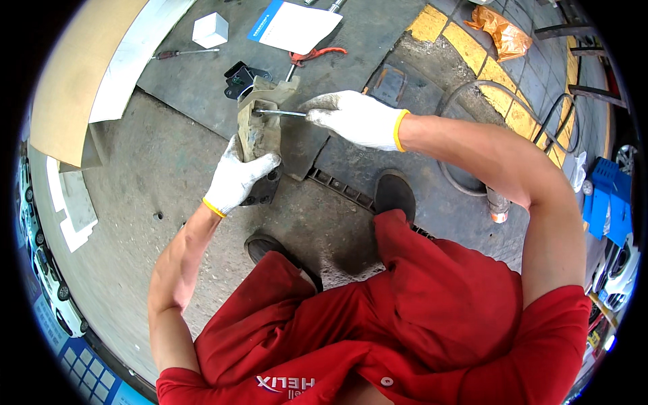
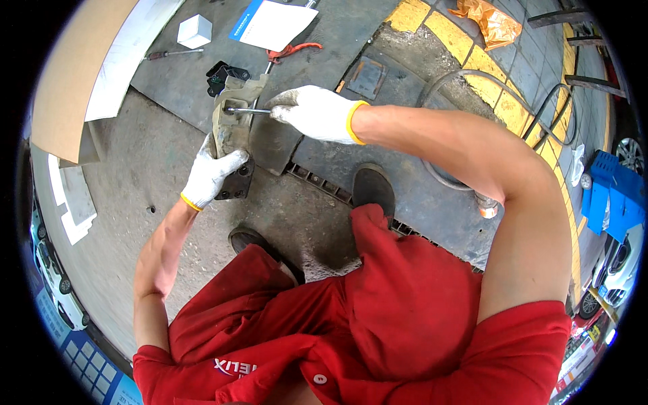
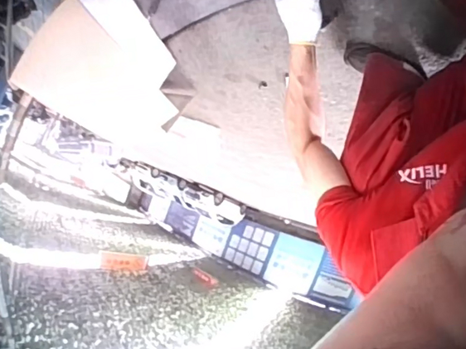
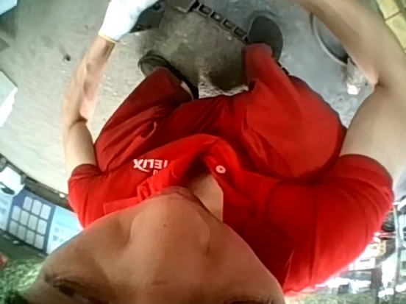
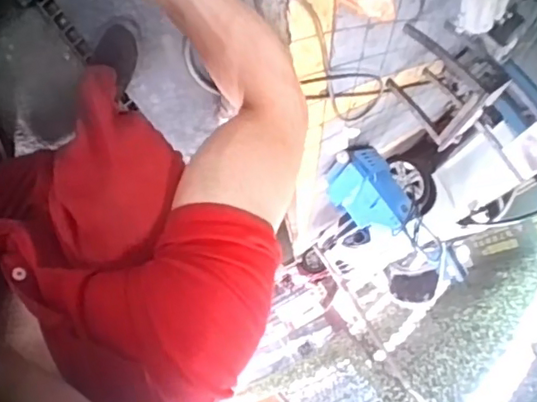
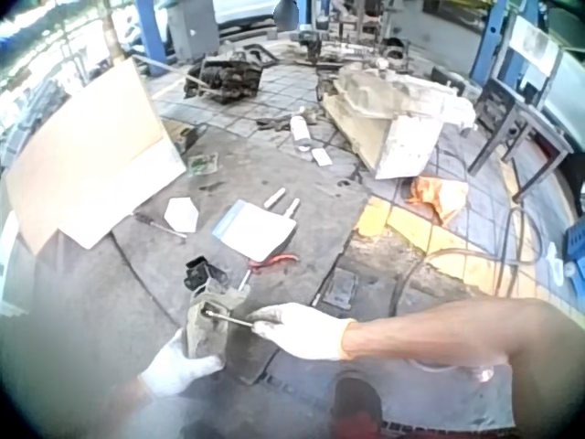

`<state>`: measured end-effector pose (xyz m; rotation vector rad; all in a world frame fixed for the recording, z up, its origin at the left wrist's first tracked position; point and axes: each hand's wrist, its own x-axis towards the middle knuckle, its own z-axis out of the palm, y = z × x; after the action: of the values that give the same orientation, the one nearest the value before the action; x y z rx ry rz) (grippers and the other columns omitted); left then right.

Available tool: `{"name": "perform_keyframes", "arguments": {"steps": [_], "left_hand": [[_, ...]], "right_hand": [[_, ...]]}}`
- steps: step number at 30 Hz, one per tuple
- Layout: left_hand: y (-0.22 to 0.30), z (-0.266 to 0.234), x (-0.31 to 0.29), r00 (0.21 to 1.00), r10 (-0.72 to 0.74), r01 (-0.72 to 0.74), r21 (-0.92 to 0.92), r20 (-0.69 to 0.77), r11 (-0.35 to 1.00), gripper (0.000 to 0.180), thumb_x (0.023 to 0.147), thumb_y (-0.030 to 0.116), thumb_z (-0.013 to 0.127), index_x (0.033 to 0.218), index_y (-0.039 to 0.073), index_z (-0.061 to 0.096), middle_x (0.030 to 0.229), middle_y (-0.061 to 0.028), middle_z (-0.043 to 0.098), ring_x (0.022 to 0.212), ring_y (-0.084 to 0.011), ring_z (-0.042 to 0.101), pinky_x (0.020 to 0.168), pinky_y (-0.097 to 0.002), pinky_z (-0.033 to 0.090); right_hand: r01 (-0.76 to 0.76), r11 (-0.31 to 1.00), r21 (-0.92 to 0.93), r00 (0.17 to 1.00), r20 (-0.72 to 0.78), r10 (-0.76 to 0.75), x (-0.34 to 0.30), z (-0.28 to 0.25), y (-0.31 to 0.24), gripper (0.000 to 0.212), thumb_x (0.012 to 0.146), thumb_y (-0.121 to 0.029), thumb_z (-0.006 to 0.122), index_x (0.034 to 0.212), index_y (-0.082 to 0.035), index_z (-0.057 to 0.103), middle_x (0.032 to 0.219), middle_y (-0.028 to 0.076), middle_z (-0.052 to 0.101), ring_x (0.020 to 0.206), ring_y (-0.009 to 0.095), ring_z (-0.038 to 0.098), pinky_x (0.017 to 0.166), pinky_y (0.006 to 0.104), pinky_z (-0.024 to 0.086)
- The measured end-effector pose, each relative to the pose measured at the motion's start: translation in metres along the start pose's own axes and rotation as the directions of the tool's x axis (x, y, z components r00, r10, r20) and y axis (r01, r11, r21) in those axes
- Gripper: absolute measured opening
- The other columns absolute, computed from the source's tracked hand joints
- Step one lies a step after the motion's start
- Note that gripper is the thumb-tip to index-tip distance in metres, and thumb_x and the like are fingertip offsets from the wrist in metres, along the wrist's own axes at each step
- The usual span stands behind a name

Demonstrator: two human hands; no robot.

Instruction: The person uses a screwdriver to adjust a bolt on a metal mechanical part held in their left hand. They repeatedly insert and turn the screwdriver, then inspect the part by turning it over and examining its interior surfaces.

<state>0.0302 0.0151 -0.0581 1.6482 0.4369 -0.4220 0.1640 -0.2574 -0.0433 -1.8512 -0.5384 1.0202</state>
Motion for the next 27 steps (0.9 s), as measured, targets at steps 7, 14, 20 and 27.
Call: {"name": "perform_keyframes", "arguments": {"steps": [7, 14, 20, 27], "left_hand": [[0.000, 0.004, -0.002, 0.999, 0.022, -0.017, 0.172, -0.025, 0.985, 0.073, 0.087, 0.025, 0.092, 0.144, -0.003, 0.056, 0.132, -0.0105, 0.071, 0.116, -0.0157, 0.066, 0.102, -0.0334, 0.055], [0.028, 0.023, -0.009, 0.989, -0.117, 0.139, 0.815, -0.088, 0.563, 0.089, 0.085, 0.045, 0.087, 0.144, -0.010, 0.048, 0.110, -0.0299, 0.077, 0.108, -0.0414, 0.077, 0.094, -0.0444, 0.061], [0.027, 0.020, -0.010, 0.987, -0.149, 0.127, 0.842, -0.056, 0.524, 0.095, 0.085, 0.056, 0.083, 0.141, -0.012, 0.048, 0.110, -0.0380, 0.074, 0.107, -0.0502, 0.074, 0.093, -0.0500, 0.061], [0.016, -0.005, -0.015, 0.995, -0.075, 0.093, 0.382, -0.060, 0.920, 0.083, 0.084, 0.034, 0.093, 0.145, -0.007, 0.054, 0.126, -0.0200, 0.076, 0.115, -0.0241, 0.073, 0.101, -0.0362, 0.057]], "right_hand": [[0.072, 0.964, -0.256, 0.997, 0.023, -0.069, 0.002, -0.007, -0.003, 0.045, 0.110, -0.032, 0.057, 0.145, -0.004, 0.067, 0.136, 0.022, 0.073, 0.127, 0.035, 0.069, 0.110, 0.0409, 0.052], [0.038, 0.720, -0.693, 0.967, 0.207, 0.147, 0.002, -0.023, -0.067, 0.039, 0.108, -0.027, 0.053, 0.132, -0.003, 0.073, 0.116, 0.024, 0.078, 0.108, 0.042, 0.074, 0.098, 0.0493, 0.057], [0.097, 0.690, -0.718, 0.970, 0.225, 0.097, 0.006, -0.018, -0.064, 0.035, 0.105, -0.025, 0.056, 0.126, -0.003, 0.075, 0.110, 0.024, 0.078, 0.105, 0.044, 0.074, 0.096, 0.0506, 0.056], [0.115, 0.864, -0.489, 0.976, 0.219, -0.006, 0.001, -0.020, -0.050, 0.045, 0.110, -0.033, 0.056, 0.140, -0.002, 0.069, 0.128, 0.024, 0.074, 0.122, 0.040, 0.069, 0.107, 0.0458, 0.052]]}}
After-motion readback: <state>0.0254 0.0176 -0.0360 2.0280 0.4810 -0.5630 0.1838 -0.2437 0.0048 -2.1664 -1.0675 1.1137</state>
